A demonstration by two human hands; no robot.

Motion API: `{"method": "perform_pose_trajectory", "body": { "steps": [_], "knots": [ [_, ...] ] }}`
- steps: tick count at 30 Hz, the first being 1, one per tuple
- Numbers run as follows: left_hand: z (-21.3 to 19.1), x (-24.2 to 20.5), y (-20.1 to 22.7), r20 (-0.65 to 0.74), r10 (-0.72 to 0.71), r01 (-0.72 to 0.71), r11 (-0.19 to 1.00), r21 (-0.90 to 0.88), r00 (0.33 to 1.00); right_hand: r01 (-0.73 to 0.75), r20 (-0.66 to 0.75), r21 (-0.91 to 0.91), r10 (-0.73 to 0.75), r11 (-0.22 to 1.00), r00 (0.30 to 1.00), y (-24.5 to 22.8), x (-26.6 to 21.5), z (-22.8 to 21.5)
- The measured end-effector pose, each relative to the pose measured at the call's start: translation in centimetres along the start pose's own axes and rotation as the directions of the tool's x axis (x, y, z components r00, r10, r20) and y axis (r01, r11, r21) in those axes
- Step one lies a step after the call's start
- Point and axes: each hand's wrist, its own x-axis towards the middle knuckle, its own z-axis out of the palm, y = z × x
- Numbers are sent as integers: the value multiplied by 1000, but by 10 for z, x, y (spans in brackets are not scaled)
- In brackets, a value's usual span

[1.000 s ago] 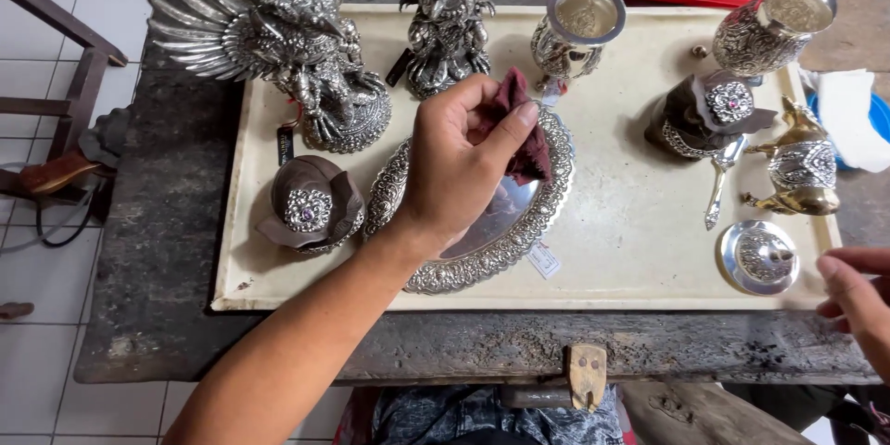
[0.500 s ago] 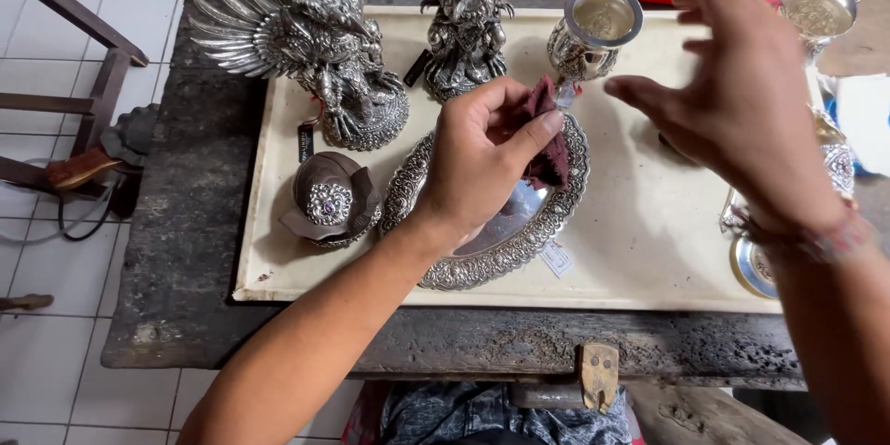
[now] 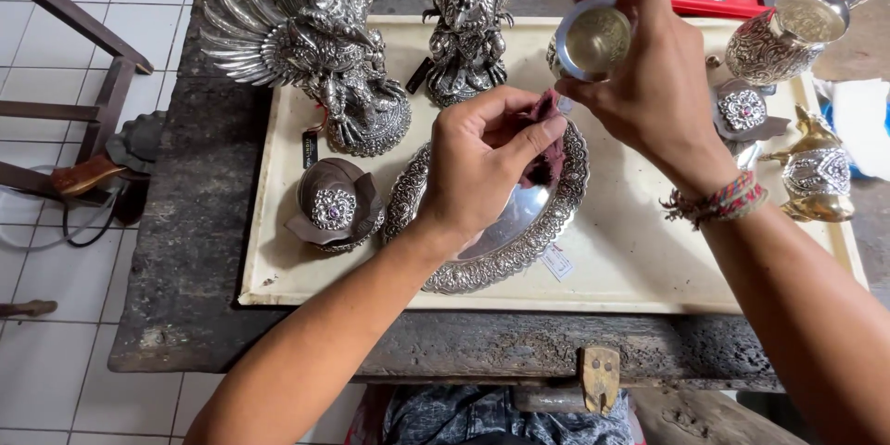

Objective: Polishing a small silver cup with a cloth at a jewelry workshop bench.

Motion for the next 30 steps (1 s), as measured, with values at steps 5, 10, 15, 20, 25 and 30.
{"method": "perform_pose_trajectory", "body": {
  "steps": [5,10,15,20,25,30],
  "knots": [
    [1,0,1,-63,23,-27,998,-65,998,276,-164,74,-261,958,951,-4,-17,-9],
    [-2,0,0,-68,64,-65,998,-5,996,288,-228,267,-230,920,946,-21,-35,-16],
    [-5,2,-4,-85,153,-162,980,-113,985,375,-213,304,-321,876,923,-25,-44,-26],
    [-3,2,9,-164,93,-87,995,44,982,334,-187,314,-287,889,939,-26,-50,-26],
    [-3,4,2,-144,224,-209,972,109,964,362,-164,259,-329,896,930,-24,-53,-28],
    [-1,-1,12,-29,154,-148,977,156,988,332,-127,314,-307,890,943,-26,-55,-27]
  ]
}}
